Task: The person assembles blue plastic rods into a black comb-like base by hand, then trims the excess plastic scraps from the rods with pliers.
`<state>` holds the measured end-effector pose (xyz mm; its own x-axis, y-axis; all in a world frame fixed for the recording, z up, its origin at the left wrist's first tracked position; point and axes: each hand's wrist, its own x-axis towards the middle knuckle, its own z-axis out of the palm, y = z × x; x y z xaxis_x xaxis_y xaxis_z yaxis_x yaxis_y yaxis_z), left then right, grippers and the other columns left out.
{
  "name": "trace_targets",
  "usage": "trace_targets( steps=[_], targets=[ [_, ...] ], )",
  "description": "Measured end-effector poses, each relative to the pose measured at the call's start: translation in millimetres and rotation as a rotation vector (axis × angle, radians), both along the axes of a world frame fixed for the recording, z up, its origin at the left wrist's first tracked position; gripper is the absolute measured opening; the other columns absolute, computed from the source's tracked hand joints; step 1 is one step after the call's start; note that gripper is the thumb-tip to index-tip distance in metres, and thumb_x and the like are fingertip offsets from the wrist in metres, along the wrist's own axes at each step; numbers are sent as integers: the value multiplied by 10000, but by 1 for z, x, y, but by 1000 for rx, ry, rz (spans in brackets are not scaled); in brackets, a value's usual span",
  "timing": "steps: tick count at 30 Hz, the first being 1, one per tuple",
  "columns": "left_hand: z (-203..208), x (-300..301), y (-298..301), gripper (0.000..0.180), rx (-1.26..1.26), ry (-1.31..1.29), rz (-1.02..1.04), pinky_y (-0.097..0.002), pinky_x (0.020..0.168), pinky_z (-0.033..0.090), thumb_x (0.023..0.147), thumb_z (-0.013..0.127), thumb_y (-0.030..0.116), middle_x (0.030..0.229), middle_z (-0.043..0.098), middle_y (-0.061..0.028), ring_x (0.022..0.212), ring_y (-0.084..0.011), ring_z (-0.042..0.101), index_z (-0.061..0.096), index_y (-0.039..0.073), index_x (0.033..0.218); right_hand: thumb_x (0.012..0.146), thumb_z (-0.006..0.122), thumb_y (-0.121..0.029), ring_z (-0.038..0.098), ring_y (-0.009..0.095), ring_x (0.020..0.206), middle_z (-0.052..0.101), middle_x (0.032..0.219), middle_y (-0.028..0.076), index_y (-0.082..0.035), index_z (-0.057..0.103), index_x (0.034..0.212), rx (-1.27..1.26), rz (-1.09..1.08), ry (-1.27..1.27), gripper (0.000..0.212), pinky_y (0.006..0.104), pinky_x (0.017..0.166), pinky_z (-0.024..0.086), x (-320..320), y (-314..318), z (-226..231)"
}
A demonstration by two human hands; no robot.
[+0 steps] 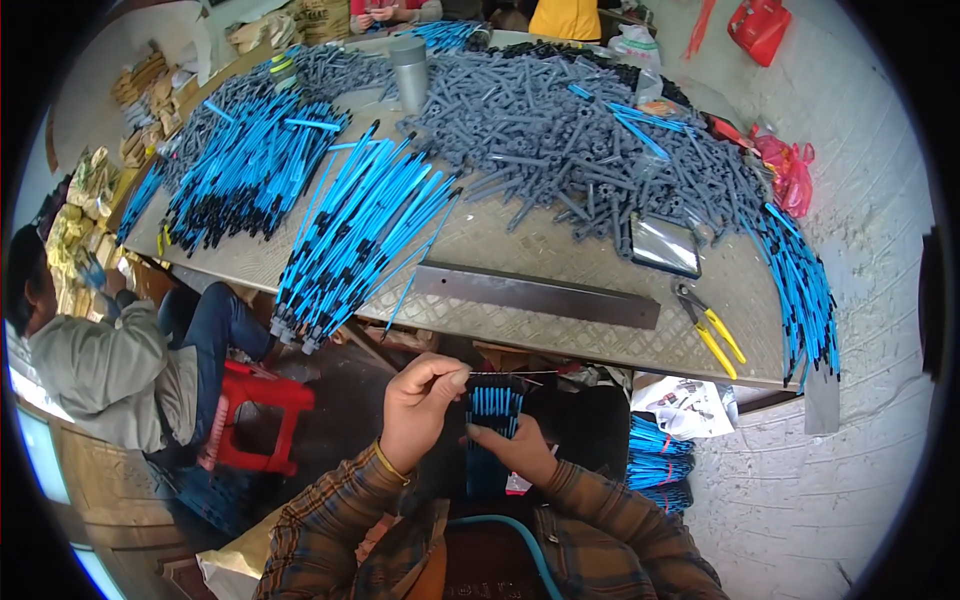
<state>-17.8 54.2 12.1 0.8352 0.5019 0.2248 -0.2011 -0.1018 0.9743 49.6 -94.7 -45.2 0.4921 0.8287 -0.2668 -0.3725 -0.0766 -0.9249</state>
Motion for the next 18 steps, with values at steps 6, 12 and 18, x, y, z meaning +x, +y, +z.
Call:
trace_targets(
  steps=[6, 12, 18],
  targets=[
    [1, 5, -4, 81, -165, -1, -2, -214, 665, 468, 875, 575, 54, 864, 587, -36, 716, -82, 559, 589, -9, 922, 825, 660, -177, 592, 62, 711, 652, 782, 2, -22, 649, 884, -4, -37, 82, 166, 214, 656, 478, 3, -1, 4],
    [3, 10, -1, 81, -192, 2, -44, -216, 696, 472, 873, 575, 46, 901, 599, -40, 767, -87, 569, 590, -6, 933, 832, 654, -187, 591, 65, 705, 653, 778, 9, -22, 647, 890, 20, -47, 59, 175, 217, 650, 480, 7, -3, 0],
    [63, 45, 16, 188, 14, 95, 27, -241, 772, 467, 842, 614, 42, 983, 610, -56, 883, -105, 567, 597, 4, 1026, 837, 648, -191, 598, 73, 710, 658, 790, 24, -18, 645, 892, 37, -55, 138, 181, 224, 654, 488, 13, -8, -10]
  ],
)
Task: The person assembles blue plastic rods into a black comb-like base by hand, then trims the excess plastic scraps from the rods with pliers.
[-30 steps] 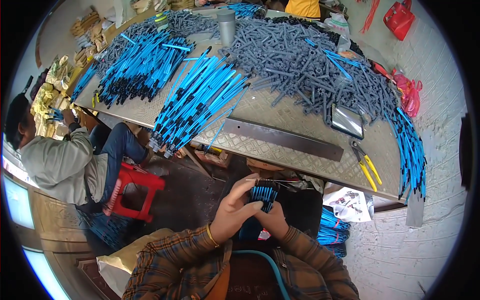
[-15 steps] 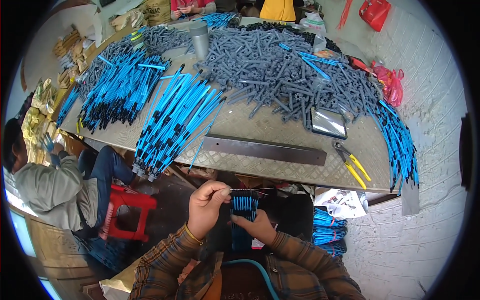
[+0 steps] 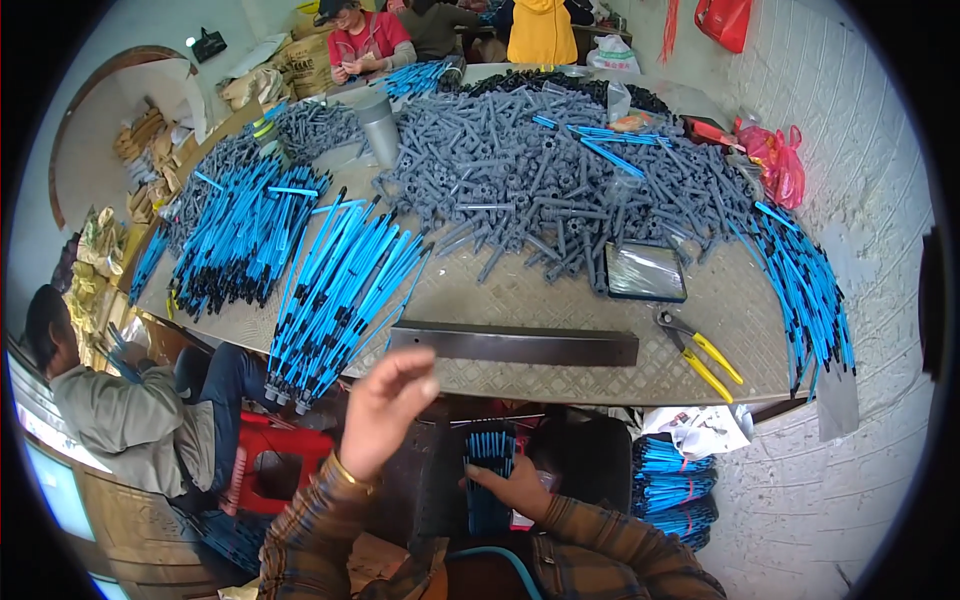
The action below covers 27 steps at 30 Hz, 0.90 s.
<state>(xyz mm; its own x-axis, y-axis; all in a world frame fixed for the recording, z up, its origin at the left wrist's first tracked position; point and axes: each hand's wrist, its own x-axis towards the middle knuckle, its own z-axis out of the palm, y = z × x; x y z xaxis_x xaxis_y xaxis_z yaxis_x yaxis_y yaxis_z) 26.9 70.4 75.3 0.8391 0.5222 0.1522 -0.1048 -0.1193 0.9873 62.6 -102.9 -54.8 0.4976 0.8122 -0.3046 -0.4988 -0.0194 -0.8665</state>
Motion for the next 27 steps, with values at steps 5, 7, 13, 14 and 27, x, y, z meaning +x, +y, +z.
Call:
trace_targets(
  steps=[5, 7, 13, 14, 27],
  targets=[
    [39, 135, 33, 184, 473, 32, -34, -247, 719, 465, 837, 624, 138, 893, 658, -73, 815, -117, 597, 643, 0, 957, 840, 644, -194, 611, 82, 741, 668, 826, 43, -10, 645, 906, -6, 22, 83, 196, 233, 670, 499, 9, -6, 0],
    [26, 195, 55, 206, 660, 109, 5, -281, 697, 469, 824, 622, 197, 835, 670, -102, 758, -174, 621, 663, 15, 911, 841, 644, -194, 616, 89, 759, 671, 843, 53, -1, 644, 915, -29, 32, 124, 206, 237, 680, 504, 13, -8, 2],
    [-4, 301, 79, 243, 1000, 273, 243, -380, 697, 487, 756, 632, 285, 827, 650, -160, 766, -313, 626, 688, 76, 866, 841, 645, -185, 619, 99, 785, 672, 858, 64, 17, 641, 934, -21, 28, 130, 222, 239, 707, 503, 25, -14, 4],
    [-9, 311, 80, 241, 1055, 317, 272, -393, 695, 490, 753, 625, 286, 832, 649, -165, 775, -324, 624, 688, 84, 869, 841, 646, -182, 619, 101, 789, 672, 859, 65, 20, 640, 937, -28, 45, 131, 223, 238, 713, 502, 27, -14, 4],
    [32, 213, 72, 200, 413, 96, -19, -259, 674, 487, 737, 665, 61, 806, 660, -75, 712, -135, 608, 650, -6, 925, 842, 642, -166, 602, 84, 772, 668, 844, 49, 13, 640, 944, -33, 49, 117, 206, 231, 712, 491, 24, -17, 10]
  ],
)
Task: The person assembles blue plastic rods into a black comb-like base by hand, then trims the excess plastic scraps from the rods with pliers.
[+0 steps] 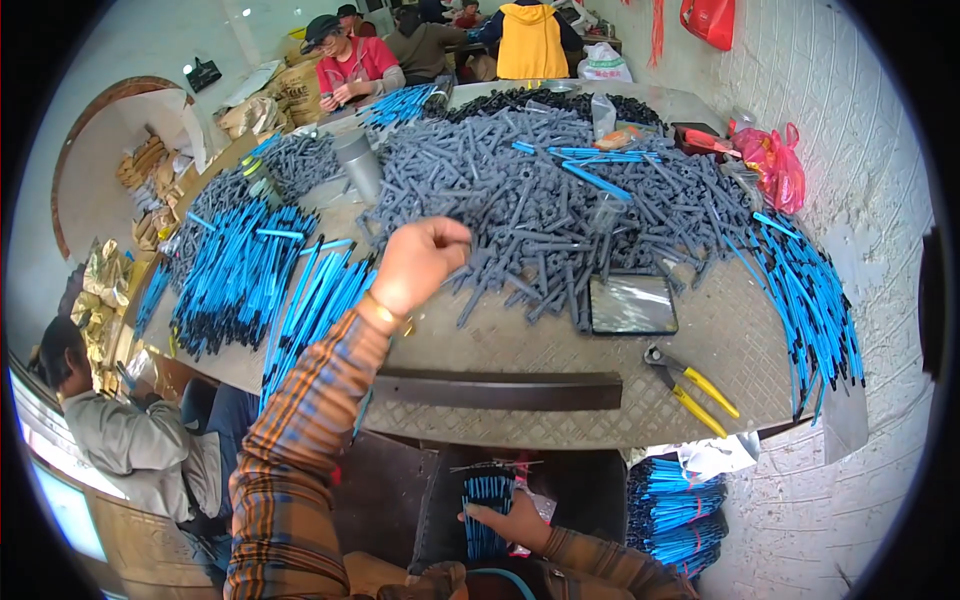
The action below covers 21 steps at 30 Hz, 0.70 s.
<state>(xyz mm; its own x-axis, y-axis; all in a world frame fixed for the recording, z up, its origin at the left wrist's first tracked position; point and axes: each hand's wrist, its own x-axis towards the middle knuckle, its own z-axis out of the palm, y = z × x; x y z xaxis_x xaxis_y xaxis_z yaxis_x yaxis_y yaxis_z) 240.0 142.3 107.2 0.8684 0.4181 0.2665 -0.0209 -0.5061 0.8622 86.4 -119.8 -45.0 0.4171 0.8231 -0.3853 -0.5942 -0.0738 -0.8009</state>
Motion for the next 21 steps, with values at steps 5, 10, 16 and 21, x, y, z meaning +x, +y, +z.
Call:
trace_targets(
  steps=[5, 10, 16, 21],
  targets=[
    [-39, -58, -6, 206, 229, 163, -258, -268, 661, 481, 720, 691, 76, 806, 649, -100, 723, -155, 606, 650, -14, 901, 844, 639, -160, 592, 75, 755, 664, 834, 42, 4, 639, 940, 63, 10, -40, 190, 230, 699, 487, -19, 4, 1],
    [-69, -64, -9, 198, 114, 266, -210, -234, 678, 473, 765, 687, 54, 846, 644, -67, 771, -97, 578, 634, -36, 933, 841, 642, -157, 589, 75, 745, 663, 833, 40, -6, 638, 939, 110, 4, -136, 180, 227, 682, 486, -33, 3, 1],
    [-35, -115, -24, 202, -229, 72, -199, -260, 714, 503, 818, 639, 75, 921, 647, -103, 807, -138, 612, 612, -19, 995, 835, 639, -113, 646, 170, 828, 656, 882, 102, 10, 571, 986, 70, 22, -111, 206, 285, 692, 542, -35, 0, 9],
    [-32, -198, -42, 266, -961, 111, -328, -349, 764, 543, 864, 583, 89, 981, 631, -126, 863, -225, 642, 545, 11, 1115, 843, 626, -114, 645, 177, 817, 656, 877, 117, 7, 570, 982, 83, -4, -89, 194, 291, 689, 544, -33, 1, 10]
  ],
)
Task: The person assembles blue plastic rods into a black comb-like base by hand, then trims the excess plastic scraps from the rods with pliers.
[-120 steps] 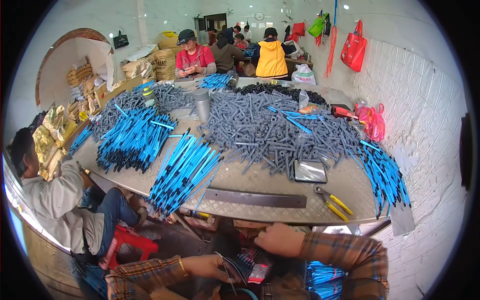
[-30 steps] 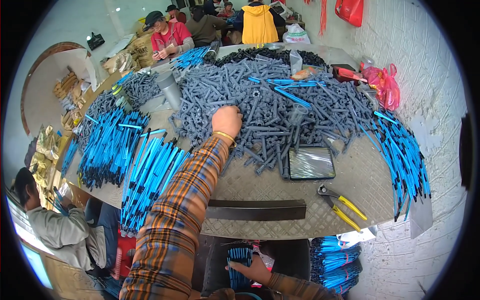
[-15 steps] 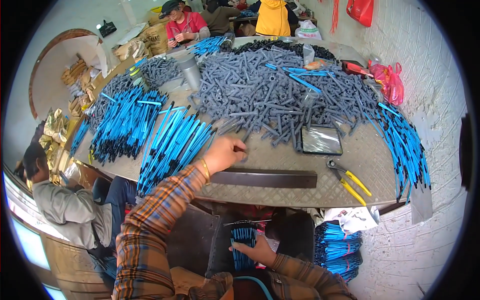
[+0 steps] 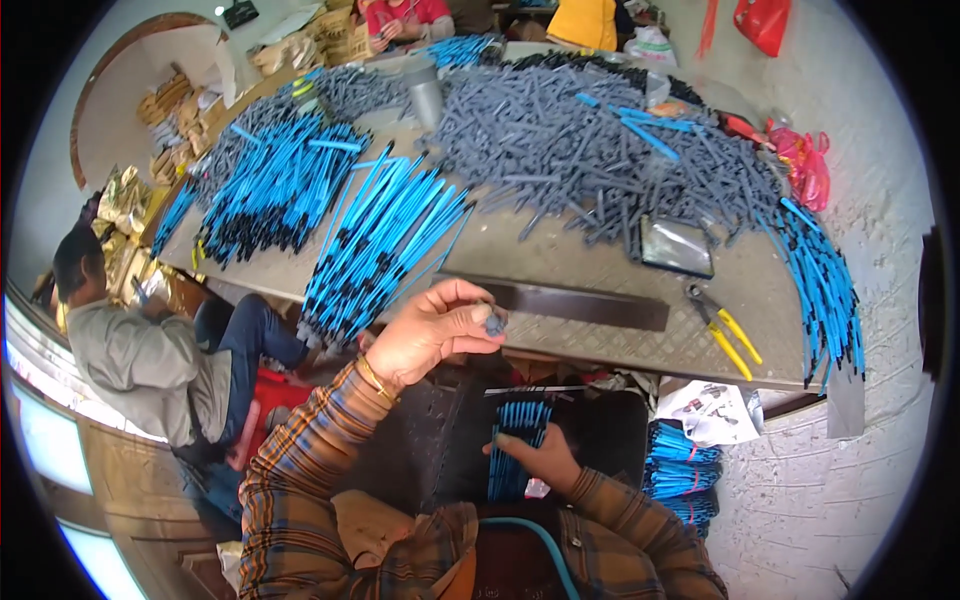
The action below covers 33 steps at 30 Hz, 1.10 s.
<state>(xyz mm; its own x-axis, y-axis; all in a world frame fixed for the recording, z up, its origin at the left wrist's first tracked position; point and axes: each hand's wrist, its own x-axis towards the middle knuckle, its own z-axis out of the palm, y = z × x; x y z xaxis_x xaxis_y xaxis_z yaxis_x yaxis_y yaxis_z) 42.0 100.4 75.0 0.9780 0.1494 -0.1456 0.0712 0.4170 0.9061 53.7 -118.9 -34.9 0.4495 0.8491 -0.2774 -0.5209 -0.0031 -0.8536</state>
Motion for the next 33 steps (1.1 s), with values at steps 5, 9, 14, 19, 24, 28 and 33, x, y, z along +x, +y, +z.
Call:
trace_targets(
  steps=[5, 9, 14, 19, 24, 28, 33],
  targets=[
    [-16, -40, 0, 287, -95, 175, -21, -365, 735, 557, 858, 599, 111, 943, 635, -117, 819, -219, 652, 547, 7, 1121, 853, 614, -129, 645, 180, 810, 653, 885, 121, 5, 568, 981, -22, 56, -9, 191, 298, 687, 543, 7, 12, 7],
    [-18, -45, 2, 303, 29, 221, -78, -308, 676, 557, 862, 612, 195, 881, 629, -66, 757, -170, 646, 581, 22, 1109, 848, 626, -152, 638, 155, 791, 656, 867, 93, -2, 587, 970, -57, 91, 5, 198, 282, 682, 531, 7, 16, 4],
    [-17, -47, 6, 316, 63, 221, -143, -299, 662, 557, 860, 615, 218, 849, 625, -50, 725, -152, 640, 591, 27, 1110, 832, 651, -187, 619, 100, 738, 665, 817, 47, -13, 629, 939, -51, 84, -11, 205, 244, 667, 504, 1, 19, -1],
    [-13, -47, 6, 325, 179, 209, -139, -278, 645, 550, 859, 618, 237, 824, 620, -34, 706, -131, 630, 593, 32, 1110, 832, 652, -200, 606, 85, 729, 661, 808, 39, -19, 634, 931, -57, 82, -58, 207, 237, 661, 496, -1, 21, -1],
    [-2, -48, -1, 299, 311, 176, -139, -239, 646, 521, 848, 632, 169, 844, 620, -20, 712, -91, 601, 591, 35, 1112, 829, 658, -213, 594, 76, 734, 657, 805, 26, -23, 636, 928, -26, 57, -48, 215, 235, 665, 486, -3, 22, 1],
    [-6, -52, -14, 305, 518, 57, -116, -207, 663, 487, 822, 642, 64, 851, 613, -4, 732, -56, 568, 579, 39, 1119, 846, 631, -142, 637, 148, 811, 645, 885, 68, 1, 595, 988, -29, 94, -155, 205, 277, 714, 530, -4, 21, -7],
    [-7, -53, -24, 355, 649, 4, -33, -189, 681, 458, 785, 634, -44, 869, 597, 12, 775, -34, 537, 561, 39, 1123, 842, 638, -149, 633, 135, 801, 651, 875, 68, 5, 599, 984, -31, 52, -142, 214, 267, 704, 528, -6, 20, -12]
  ],
)
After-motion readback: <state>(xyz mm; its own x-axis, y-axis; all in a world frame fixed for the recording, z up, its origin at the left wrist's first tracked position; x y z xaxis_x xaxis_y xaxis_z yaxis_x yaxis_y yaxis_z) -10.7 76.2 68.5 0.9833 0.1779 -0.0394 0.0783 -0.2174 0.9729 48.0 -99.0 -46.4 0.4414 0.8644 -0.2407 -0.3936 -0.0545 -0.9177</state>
